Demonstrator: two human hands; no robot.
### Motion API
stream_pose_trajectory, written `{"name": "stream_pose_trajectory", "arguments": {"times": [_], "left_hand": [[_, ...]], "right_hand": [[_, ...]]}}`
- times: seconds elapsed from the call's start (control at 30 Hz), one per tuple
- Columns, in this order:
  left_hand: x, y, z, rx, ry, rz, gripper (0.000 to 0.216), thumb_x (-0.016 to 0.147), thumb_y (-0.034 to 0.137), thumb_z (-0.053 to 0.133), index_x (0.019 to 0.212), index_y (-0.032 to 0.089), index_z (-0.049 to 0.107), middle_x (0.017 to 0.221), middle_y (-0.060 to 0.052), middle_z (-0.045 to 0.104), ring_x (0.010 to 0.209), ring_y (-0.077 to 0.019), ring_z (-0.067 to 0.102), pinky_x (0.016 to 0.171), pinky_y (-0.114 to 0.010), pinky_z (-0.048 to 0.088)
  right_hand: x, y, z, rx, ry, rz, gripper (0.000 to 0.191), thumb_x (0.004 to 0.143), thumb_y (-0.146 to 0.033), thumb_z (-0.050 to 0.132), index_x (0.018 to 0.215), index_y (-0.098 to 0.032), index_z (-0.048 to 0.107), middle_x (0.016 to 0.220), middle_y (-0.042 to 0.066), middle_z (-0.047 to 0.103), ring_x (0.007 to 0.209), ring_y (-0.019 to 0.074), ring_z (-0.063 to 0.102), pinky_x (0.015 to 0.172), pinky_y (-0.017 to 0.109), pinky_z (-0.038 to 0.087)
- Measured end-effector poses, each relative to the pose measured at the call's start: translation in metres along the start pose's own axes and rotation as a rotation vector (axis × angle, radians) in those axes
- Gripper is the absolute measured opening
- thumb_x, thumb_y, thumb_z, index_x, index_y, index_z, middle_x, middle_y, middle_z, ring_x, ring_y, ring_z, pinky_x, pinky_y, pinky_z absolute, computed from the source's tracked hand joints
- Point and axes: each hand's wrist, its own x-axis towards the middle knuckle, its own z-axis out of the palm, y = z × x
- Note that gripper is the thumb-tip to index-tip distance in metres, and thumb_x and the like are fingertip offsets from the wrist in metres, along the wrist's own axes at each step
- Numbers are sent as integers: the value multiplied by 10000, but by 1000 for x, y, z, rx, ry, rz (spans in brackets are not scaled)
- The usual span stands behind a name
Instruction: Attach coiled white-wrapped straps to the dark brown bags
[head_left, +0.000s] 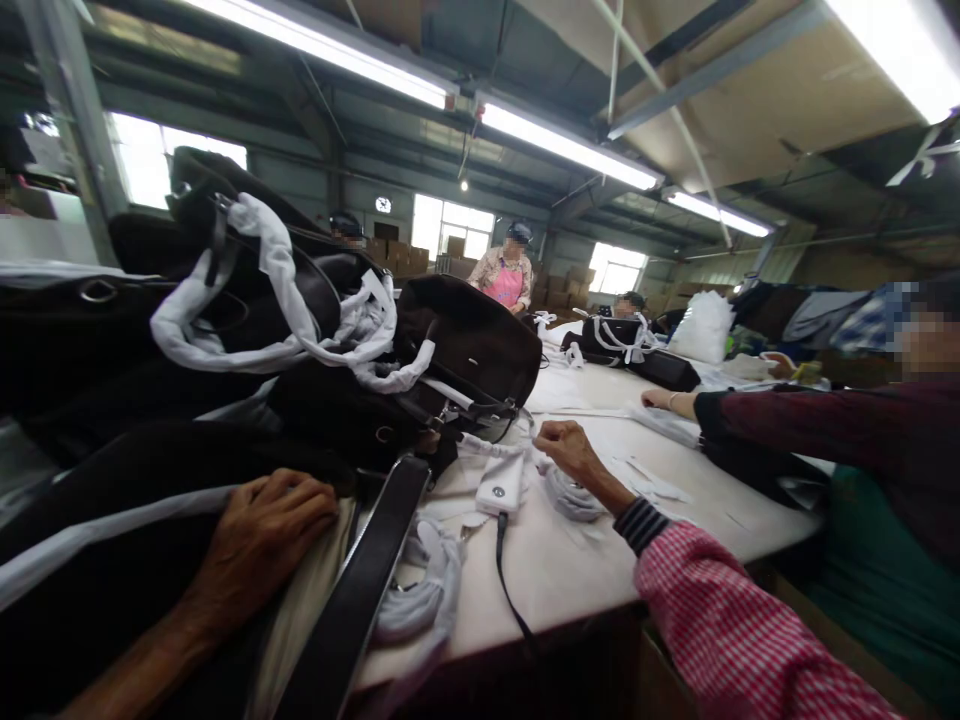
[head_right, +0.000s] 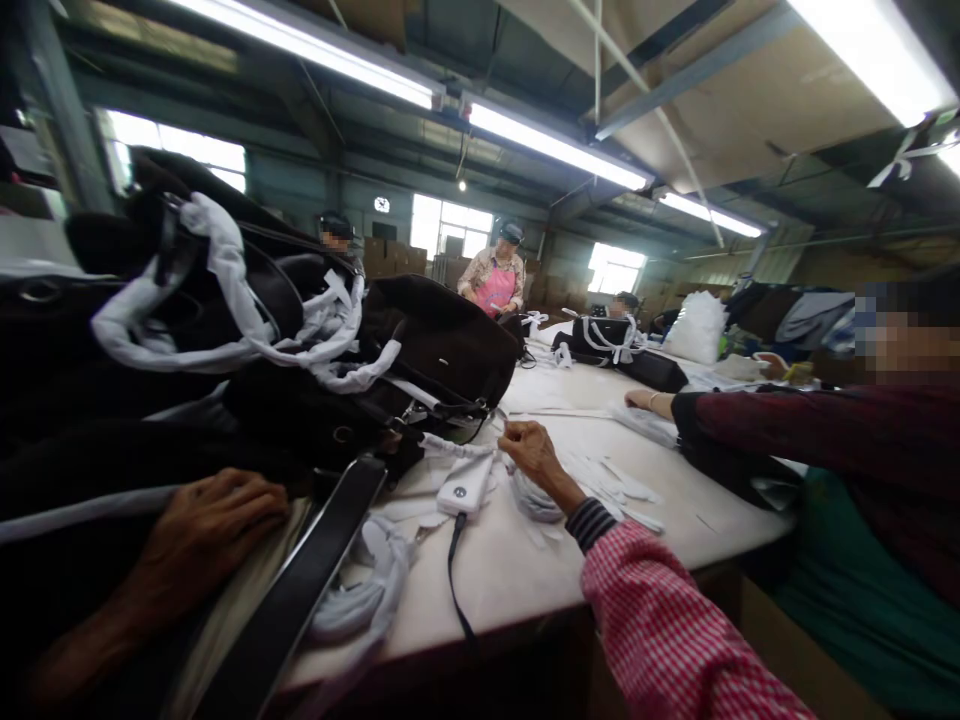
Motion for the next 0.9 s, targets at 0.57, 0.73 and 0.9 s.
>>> {"name": "stream_pose_trajectory", "arguments": {"times": [0.57,0.73,0.9], "left_hand": [[1,3,-5,48,-83,-39,216,993,278,525,958,242,736,1071,-45,737,1041,-264,543,828,-386,328],[1,2,-4,25,-73,-46,207,973,263,535,957,242,740,1075,-42,743,1059,-270,549,844,-388,329],[0,-1,0,7,-42,-30,269,980,287,482,932,245,743,1050,-48,738,1035,-280,556,835,-400,335]], "right_hand": [[-95,-16,-30,-190,-233,-3,211,969,-356,575,968,-199,716,1105,59,728,1040,204,655,874,279,440],[-70,-36,10,-301,-321,46,142,899,-216,594,906,-149,719,1051,154,739,1027,293,687,843,346,468],[-64,-29,25,-242,-320,96,174,815,-73,559,912,-124,693,1055,194,728,1029,326,685,835,378,471]]}}
